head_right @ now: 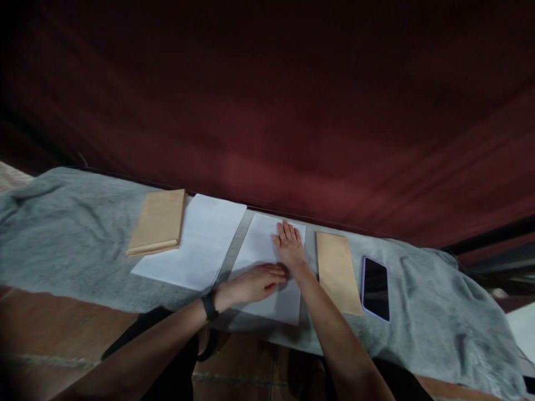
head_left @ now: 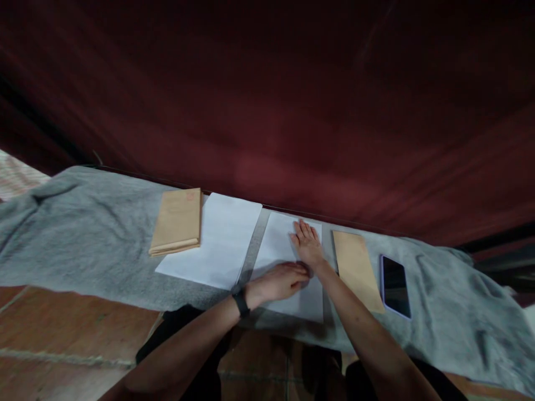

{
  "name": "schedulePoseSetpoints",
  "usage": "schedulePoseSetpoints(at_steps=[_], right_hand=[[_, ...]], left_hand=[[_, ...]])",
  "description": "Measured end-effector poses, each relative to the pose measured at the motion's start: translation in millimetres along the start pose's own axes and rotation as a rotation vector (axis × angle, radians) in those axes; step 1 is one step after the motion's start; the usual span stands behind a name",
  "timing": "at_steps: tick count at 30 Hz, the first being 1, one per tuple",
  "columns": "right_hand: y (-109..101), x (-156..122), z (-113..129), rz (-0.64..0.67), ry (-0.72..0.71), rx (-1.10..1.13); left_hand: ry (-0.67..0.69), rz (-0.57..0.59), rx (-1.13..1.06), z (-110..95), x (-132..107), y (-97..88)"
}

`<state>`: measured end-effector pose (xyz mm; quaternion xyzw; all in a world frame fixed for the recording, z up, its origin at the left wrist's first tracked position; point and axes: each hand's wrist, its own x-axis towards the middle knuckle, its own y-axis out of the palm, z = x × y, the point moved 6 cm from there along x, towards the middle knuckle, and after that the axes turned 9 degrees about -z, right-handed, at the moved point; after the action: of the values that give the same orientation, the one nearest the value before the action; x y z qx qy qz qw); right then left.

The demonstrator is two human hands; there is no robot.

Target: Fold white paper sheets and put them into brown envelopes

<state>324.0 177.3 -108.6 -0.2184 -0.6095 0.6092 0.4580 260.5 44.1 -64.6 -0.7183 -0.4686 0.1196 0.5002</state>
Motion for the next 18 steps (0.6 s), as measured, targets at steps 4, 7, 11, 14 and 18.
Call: schedulePoseSetpoints(at_steps=[4, 7, 11, 14, 18], right_hand=[[-6, -24, 2, -0.025, -0.037, -0.009], [-13, -45, 9, -0.036, -0.068, -0.023], [-20, -74, 14, -0.015, -0.093, -0.041], [-25, -97, 13, -0.031, -0.12, -0.04], [-30, -122, 9, -0.092, -0.136, -0.026]], left_hand=[[-0.281, -0.189, 0.089, 34, 6, -17.0], [-0.369, -0.291, 0.237, 46, 3, -12.7], [-0.312, -0.231, 0.367, 45, -5, 7.2], [-0.234, -0.184, 0.404, 36, -8, 15.6], [-0.15, -0.137, 0.411, 23, -9, 19.7]])
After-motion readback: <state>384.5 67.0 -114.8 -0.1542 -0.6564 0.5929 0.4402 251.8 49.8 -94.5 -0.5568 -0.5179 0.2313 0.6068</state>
